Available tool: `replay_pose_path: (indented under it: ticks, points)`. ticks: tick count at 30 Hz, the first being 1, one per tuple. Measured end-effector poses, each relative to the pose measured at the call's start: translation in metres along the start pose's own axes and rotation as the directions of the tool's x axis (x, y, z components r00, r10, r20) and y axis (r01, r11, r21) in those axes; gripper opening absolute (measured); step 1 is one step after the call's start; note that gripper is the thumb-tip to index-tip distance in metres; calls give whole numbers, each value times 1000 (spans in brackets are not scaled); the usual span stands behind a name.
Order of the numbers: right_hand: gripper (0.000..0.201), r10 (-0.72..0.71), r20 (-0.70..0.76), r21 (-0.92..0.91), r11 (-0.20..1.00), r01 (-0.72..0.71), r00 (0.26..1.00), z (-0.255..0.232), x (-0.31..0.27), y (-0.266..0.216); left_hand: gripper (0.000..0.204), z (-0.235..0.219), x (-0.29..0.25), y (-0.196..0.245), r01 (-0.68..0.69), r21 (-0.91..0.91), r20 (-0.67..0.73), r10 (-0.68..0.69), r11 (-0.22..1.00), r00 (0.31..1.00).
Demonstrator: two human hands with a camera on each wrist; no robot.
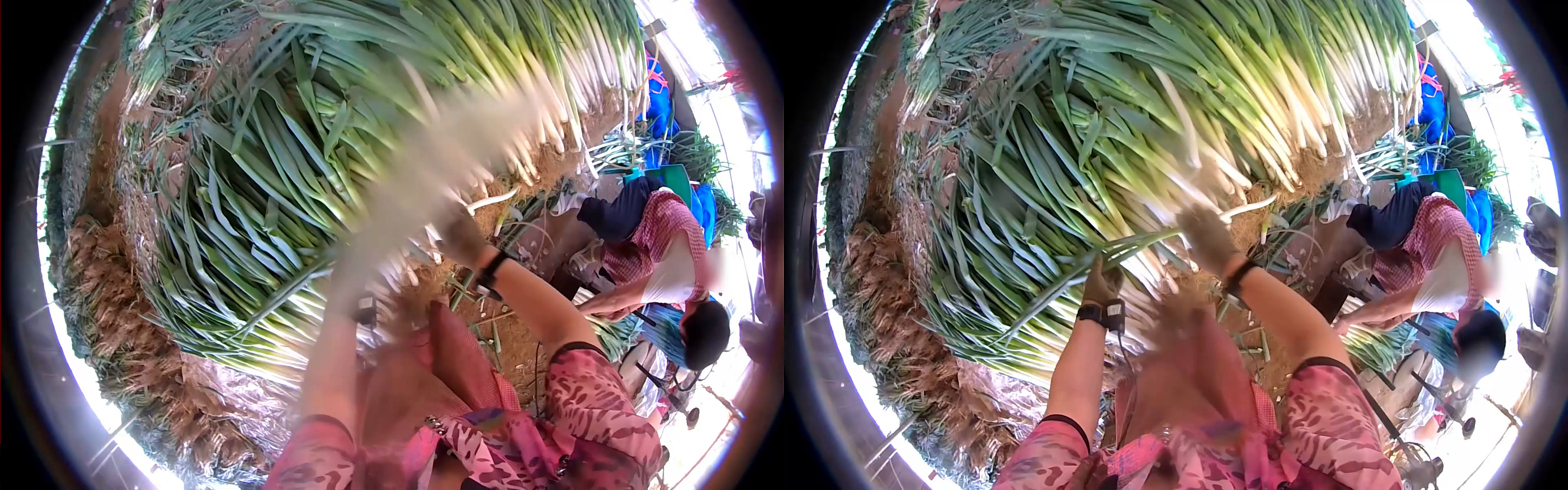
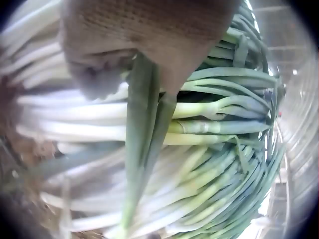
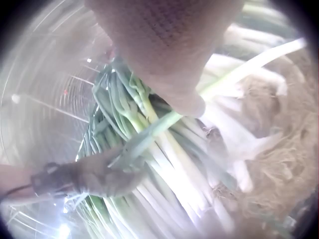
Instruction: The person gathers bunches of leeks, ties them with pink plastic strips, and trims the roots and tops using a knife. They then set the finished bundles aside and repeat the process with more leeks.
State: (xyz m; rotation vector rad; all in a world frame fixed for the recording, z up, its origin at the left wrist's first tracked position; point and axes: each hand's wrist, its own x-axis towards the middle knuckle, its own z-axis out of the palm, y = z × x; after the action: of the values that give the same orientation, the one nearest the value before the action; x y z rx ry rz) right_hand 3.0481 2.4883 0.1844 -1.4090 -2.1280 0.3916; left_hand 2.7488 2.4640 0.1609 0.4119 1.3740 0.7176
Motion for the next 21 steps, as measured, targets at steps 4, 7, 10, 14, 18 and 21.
replay_pose_path:
  ticks: [4, 7, 10, 14, 18, 21]
  points:
    - [14, 35, 199, -150, 989, -5, 979, 51, 30, 7, 26, 21, 13, 14, -430, -93, -23, 430, 898, 902]
    - [2, -19, 118, -345, 937, 59, 993, 33, 58, 22, 30, 66, 0, 100, -371, -298, 50, 403, 879, 914]
    - [13, -92, 95, -502, 855, 128, 991, -43, 111, 64, 40, 92, -31, 198, -388, -249, 167, 433, 888, 886]
    - [46, 367, -320, -460, 746, -482, 873, -154, 192, 143, 42, 49, -54, 213, -571, -19, 79, 570, 821, 818]
    - [54, 238, -175, -146, 953, -264, 955, -138, 193, 150, 34, -74, -101, 94, -284, 848, 15, 517, 446, 856]
    - [42, 295, 287, 528, 745, -408, 911, -49, 116, 14, 29, -109, -185, 74, 2, 871, -115, 201, 491, 973]
